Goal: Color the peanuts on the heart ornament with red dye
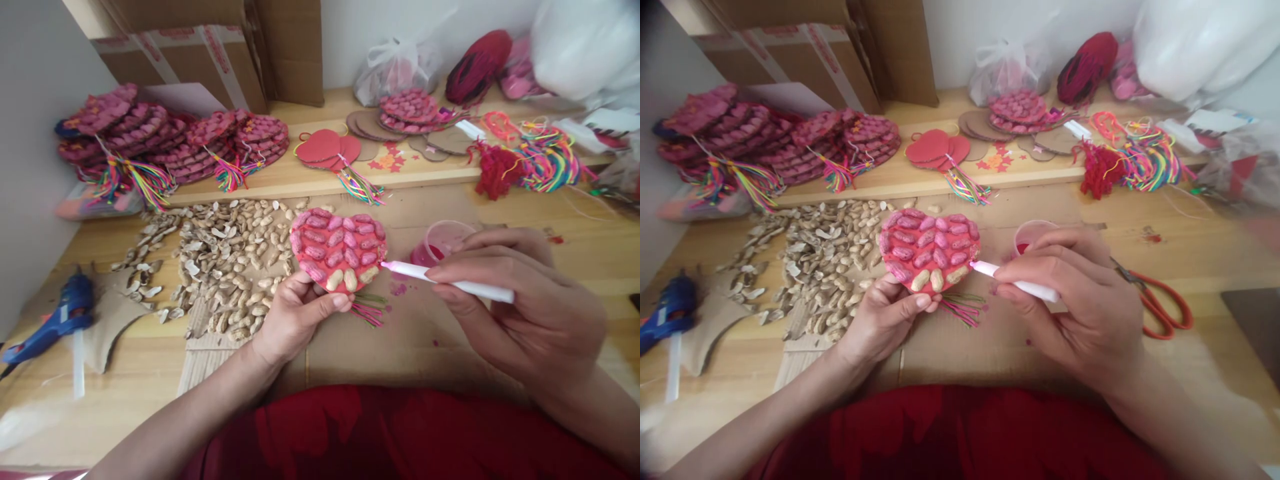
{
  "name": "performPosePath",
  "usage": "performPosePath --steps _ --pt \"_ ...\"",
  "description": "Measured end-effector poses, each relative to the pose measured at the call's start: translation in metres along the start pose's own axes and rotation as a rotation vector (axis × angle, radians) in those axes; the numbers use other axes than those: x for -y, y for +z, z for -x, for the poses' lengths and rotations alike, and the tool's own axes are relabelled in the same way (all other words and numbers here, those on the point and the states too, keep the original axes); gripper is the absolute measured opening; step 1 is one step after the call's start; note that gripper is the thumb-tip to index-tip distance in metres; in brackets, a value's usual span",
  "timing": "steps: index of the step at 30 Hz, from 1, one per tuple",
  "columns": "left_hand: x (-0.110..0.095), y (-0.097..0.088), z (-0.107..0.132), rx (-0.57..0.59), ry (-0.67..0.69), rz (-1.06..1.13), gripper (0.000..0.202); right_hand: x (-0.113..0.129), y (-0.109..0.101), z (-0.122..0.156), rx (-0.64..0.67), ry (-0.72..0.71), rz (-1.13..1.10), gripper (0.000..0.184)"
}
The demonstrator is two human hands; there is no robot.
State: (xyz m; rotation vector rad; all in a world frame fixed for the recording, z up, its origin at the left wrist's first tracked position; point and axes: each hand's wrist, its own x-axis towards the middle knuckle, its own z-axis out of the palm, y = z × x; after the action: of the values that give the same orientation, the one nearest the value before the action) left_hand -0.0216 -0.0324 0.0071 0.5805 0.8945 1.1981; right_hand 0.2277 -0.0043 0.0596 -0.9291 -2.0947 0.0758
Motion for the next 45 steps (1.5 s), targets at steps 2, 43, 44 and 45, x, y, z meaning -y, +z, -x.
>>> performPosePath --steps 2,43,44,45 --pt "0.0026 -0.0015 0.0007 0.019 0.035 -0.026 0.025 0.0001 0.0015 -0.0002 0.01 -0.02 0.016 0.023" --pt "0.0092 -0.0067 0.0037 0.175 0.333 -0.576 0.019 -0.0016 0.0051 0.0022 0.129 0.008 0.098 0.013" --pt "0.0091 -0.0068 0.0034 0.177 0.338 -0.584 0.019 -0.002 0.0054 0.002 0.133 0.018 0.084 0.013" --pt "0.0089 -0.0069 0.0032 0.177 0.346 -0.599 0.018 -0.0026 0.0059 0.0018 0.135 0.034 0.069 0.014"
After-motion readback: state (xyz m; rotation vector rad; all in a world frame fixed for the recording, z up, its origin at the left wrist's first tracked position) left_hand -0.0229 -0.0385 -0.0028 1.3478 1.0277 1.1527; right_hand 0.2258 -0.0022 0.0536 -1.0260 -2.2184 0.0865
